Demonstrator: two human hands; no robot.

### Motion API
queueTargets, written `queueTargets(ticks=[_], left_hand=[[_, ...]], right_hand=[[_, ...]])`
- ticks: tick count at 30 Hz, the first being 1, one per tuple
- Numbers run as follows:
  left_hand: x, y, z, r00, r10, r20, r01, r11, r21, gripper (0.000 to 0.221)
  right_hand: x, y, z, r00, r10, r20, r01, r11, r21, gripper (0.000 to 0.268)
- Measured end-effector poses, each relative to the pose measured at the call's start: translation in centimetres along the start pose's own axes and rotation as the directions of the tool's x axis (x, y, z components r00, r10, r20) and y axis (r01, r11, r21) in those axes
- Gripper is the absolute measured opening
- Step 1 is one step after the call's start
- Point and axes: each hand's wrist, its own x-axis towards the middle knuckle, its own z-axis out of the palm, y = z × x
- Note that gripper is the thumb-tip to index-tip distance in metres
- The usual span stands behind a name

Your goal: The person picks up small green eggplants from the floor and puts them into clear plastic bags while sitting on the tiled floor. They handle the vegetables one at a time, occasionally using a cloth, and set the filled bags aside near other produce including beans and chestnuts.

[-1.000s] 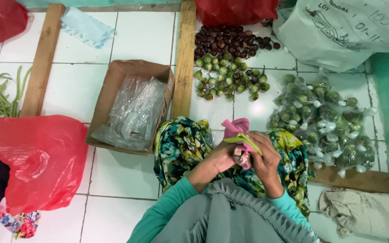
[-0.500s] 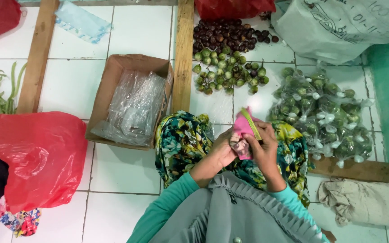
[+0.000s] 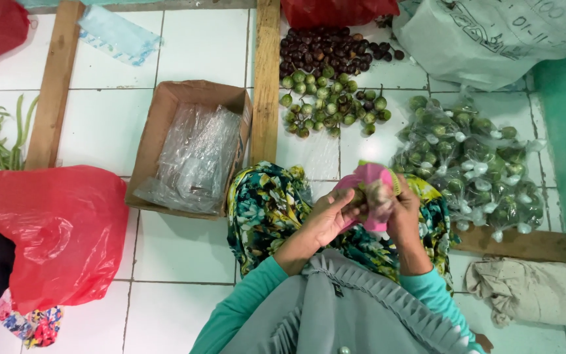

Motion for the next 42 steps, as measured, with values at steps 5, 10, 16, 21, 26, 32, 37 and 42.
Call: queueTargets(ticks=[5,10,16,21,26,32,37,42], left_hand=[[0.3,-0.7,-0.9,1.000,0.026,0.001,-0.026,0.998,0.060,0.015],[1.0,-1.5,-1.6,1.000,0.015,-0.001,-0.015,0.998,0.059,0.012],[-1.5,0.7,2.1,0.995,-0.045,-0.085,0.046,0.999,0.015,0.034],[1.1,-1.0,0.6,0.993,0.035,-0.108,-0.025,0.995,0.095,0.029],[0.1,-0.6,0.1,0.988,0.108,-0.106,-0.086,0.977,0.195,0.022],[-1.0,0.3,1.0,0.993,0.114,-0.012,-0.107,0.962,0.250,0.017],[-1.2,0.2,2.2,0.999,-0.006,-0.034,0.008,0.999,0.051,0.027],[2.8,-3.8,-4.2,0.993,0.026,-0.111,-0.024,0.999,0.021,0.016]], right_hand=[[-0.2,0.9,-0.6,0.976,-0.090,0.198,0.146,0.946,-0.288,0.015],[-0.1,2.8,-1.1,0.991,0.016,0.136,0.012,0.979,-0.204,0.021],[-0.8,3.8,-2.3,0.988,-0.051,0.143,0.058,0.997,-0.045,0.022],[-1.6,3.4,-1.2,0.948,-0.253,0.196,0.309,0.880,-0.361,0.036],[-1.6,2.8,-1.5,0.949,-0.246,0.197,0.298,0.906,-0.301,0.028],[-1.9,7.5,-3.6,0.989,-0.098,0.109,0.117,0.976,-0.182,0.016],[-1.2,2.1,-0.2,0.979,0.139,-0.152,-0.111,0.977,0.182,0.026],[-1.4,3.9,-1.9,0.975,-0.182,0.131,0.219,0.897,-0.384,0.026]])
